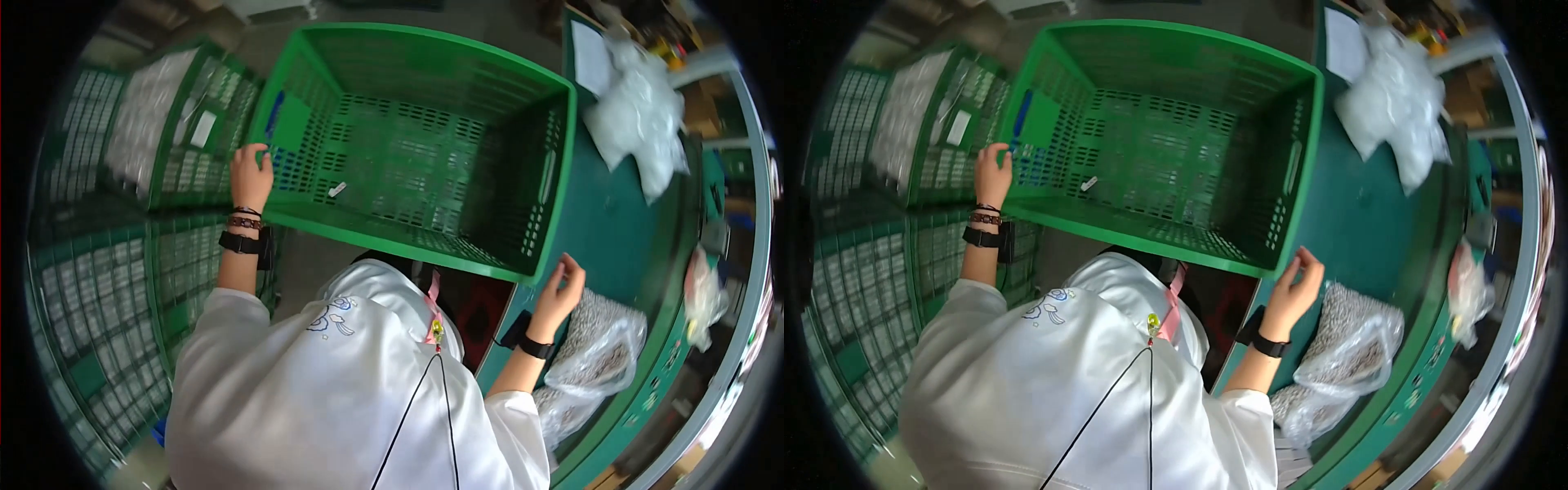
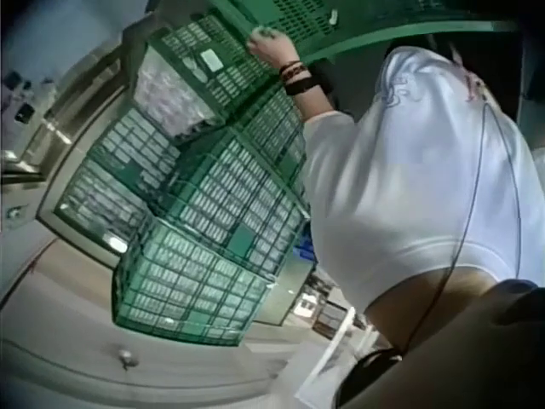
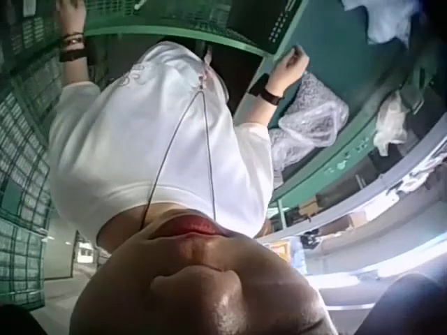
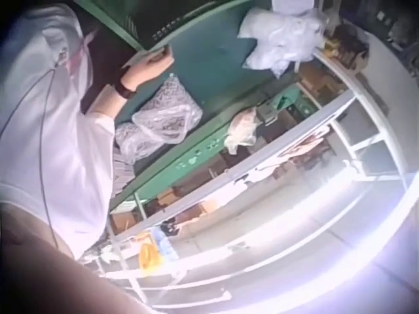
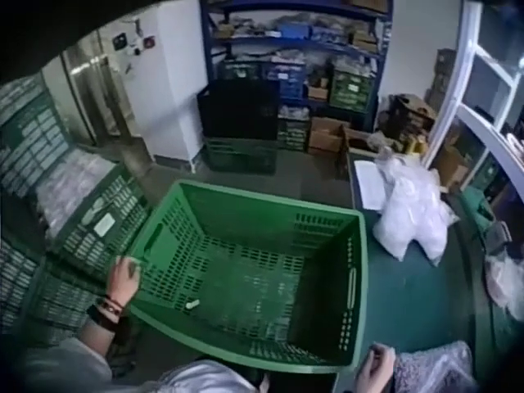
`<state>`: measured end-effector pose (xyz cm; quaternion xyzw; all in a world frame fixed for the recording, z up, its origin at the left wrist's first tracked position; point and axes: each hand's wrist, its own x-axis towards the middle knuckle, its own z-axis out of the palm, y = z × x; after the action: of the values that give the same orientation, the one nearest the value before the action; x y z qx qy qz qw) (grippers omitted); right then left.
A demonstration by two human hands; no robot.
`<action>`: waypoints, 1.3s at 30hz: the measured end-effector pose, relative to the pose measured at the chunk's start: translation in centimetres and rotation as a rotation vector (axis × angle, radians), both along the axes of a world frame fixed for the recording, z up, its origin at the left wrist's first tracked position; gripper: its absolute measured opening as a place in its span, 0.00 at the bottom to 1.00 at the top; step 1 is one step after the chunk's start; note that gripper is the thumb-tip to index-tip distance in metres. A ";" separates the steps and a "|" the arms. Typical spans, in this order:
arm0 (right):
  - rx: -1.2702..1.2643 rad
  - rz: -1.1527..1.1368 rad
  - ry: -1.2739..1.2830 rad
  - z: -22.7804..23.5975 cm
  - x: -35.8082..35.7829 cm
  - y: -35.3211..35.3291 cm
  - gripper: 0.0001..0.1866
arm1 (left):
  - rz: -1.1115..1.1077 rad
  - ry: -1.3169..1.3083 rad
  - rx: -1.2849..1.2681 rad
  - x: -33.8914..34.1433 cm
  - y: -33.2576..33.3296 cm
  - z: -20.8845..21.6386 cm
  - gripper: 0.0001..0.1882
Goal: The person moves a green crate onto a table, removes plastic bags from it, and then takes out plastic-wrapped white components to unwrap and place on the table.
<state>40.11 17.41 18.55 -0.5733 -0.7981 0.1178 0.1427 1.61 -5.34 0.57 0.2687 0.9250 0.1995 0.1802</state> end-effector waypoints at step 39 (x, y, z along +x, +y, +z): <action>0.158 0.177 -0.337 -18.5 -1.7 -1.3 0.17 | -0.174 -0.576 0.015 16.8 -6.3 -9.5 0.21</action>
<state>38.40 16.06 0.05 -0.4997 -0.8647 -0.0304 0.0408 18.37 -11.67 -8.94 0.2807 0.8078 0.2581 0.4496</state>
